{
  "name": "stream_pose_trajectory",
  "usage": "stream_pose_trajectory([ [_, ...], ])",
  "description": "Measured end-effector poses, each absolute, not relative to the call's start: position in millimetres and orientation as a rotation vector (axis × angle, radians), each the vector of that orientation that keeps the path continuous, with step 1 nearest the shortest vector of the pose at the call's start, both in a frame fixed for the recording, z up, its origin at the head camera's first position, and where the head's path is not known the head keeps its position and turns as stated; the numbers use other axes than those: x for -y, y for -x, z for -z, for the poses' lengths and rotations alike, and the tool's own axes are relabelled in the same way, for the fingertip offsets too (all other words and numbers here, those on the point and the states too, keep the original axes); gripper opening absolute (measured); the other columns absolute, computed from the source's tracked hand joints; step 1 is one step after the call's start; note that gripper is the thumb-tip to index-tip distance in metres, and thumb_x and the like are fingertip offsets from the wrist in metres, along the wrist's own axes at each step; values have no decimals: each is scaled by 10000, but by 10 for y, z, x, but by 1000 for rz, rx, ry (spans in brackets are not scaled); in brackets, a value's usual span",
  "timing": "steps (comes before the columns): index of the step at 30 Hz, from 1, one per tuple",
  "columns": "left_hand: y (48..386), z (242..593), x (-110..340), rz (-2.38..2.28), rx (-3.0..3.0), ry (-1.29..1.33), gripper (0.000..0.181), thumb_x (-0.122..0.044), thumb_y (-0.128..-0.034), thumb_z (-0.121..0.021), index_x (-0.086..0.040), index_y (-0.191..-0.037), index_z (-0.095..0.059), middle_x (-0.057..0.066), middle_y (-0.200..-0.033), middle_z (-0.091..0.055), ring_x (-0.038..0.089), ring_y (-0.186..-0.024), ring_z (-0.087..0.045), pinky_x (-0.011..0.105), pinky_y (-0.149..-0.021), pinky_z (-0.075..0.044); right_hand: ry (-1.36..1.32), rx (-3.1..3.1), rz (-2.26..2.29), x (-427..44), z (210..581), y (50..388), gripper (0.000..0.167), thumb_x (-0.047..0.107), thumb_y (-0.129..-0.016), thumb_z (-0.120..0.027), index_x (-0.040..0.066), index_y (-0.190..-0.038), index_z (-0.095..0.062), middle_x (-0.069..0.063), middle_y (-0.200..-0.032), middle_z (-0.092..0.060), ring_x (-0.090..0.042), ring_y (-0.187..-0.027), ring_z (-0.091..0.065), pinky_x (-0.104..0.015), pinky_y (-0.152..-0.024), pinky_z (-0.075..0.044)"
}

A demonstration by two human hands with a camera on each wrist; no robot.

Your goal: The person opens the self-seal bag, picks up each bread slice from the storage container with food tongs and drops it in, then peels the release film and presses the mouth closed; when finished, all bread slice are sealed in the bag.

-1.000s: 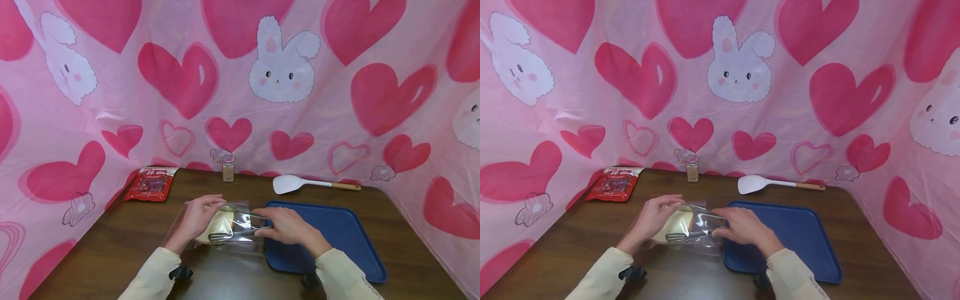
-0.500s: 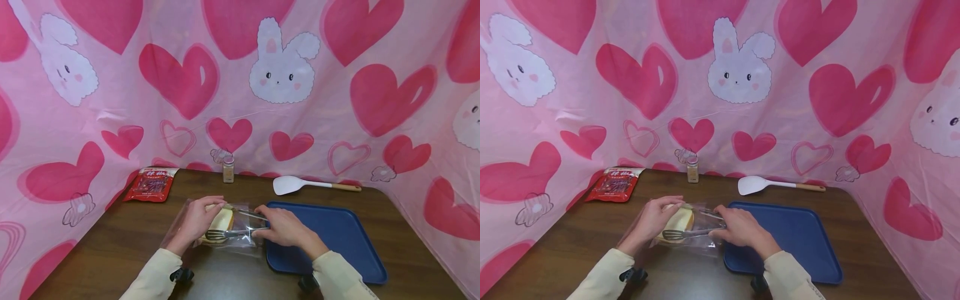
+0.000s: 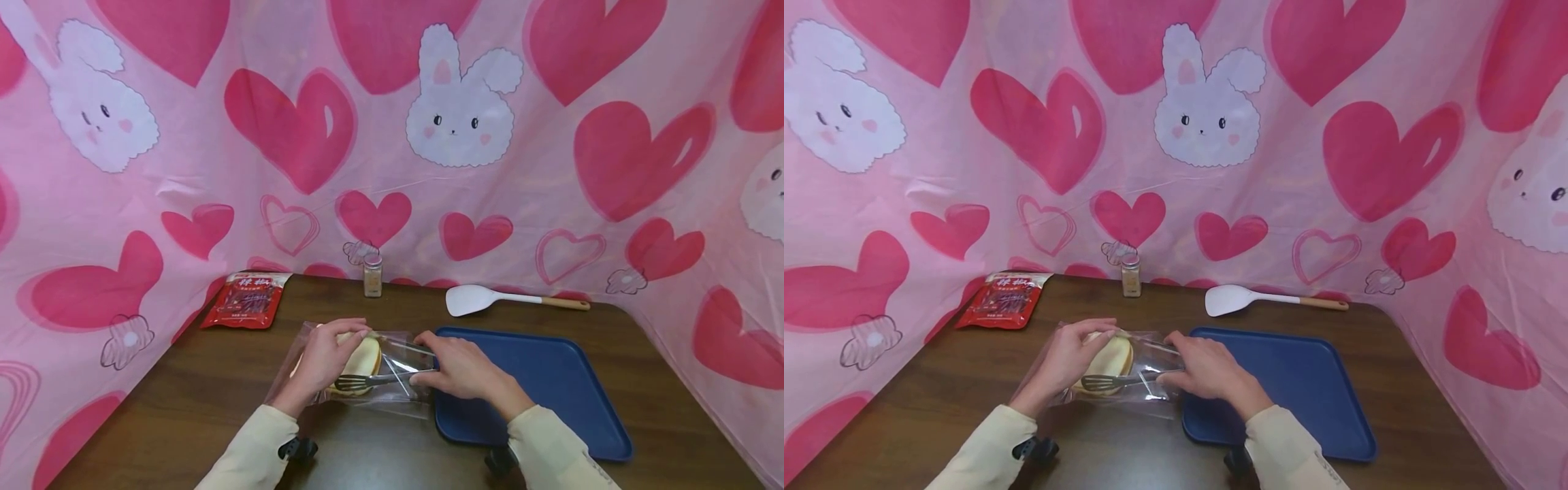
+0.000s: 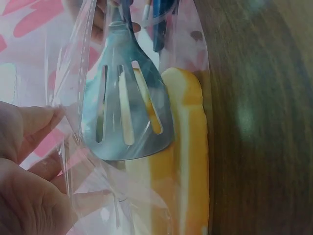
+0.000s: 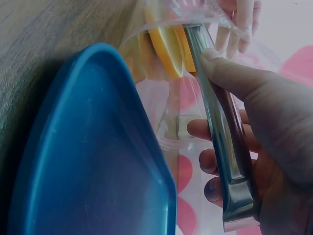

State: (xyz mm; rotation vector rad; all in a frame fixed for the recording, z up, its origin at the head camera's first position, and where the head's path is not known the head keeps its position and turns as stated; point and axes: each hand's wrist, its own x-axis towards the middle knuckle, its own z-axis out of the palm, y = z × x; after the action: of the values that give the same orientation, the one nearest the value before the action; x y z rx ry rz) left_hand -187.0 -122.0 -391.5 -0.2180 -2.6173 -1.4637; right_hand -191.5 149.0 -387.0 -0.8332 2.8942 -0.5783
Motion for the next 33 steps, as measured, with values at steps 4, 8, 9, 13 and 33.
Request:
stream_pose_trajectory([
  [4,1871,3922,1211,1455,2612,243,156,-171,-1009,-722,-142,-1116,-833,98,-1344,-741,382,-1346,-636,649,-1148,-449,807,-2877,574,-1485,3891,1924,652,533,-889,-812,168,-1383,-594,-50,-1238,-747,-253,-1072,-699,-533,-946,-593],
  [8,1885,3947,1197,1437,2611,262,143,-148,-998,-731,-128,-1094,-836,105,-1325,-749,374,-1325,-653,629,-1149,-457,802,-2860,582,-1492,3930,1935,664,540,-886,-813,157,-1383,-594,-56,-1239,-741,-250,-1069,-691,-531,-949,-587],
  [9,1890,3952,1196,1430,2612,266,140,-146,-997,-733,-128,-1088,-837,105,-1321,-751,372,-1321,-656,627,-1150,-457,807,-2858,585,-1496,3936,1938,666,540,-885,-814,154,-1380,-594,-51,-1224,-740,-240,-1051,-686,-525,-940,-587],
  [13,1906,3969,1197,1403,2622,276,134,-150,-992,-738,-137,-1077,-842,101,-1310,-756,370,-1311,-663,624,-1152,-456,830,-2835,602,-1515,3954,1950,666,542,-885,-813,154,-1378,-589,-15,-1157,-731,-184,-979,-651,-479,-892,-585],
  [33,1911,4016,1257,1364,2728,248,380,-302,-1033,-687,-174,-1390,-693,121,-1394,-704,363,-1353,-625,615,-1118,-489,731,-2792,653,-1607,3893,1959,734,548,-855,-838,167,-1429,-587,-40,-1301,-709,-255,-1155,-644,-569,-1027,-552],
])
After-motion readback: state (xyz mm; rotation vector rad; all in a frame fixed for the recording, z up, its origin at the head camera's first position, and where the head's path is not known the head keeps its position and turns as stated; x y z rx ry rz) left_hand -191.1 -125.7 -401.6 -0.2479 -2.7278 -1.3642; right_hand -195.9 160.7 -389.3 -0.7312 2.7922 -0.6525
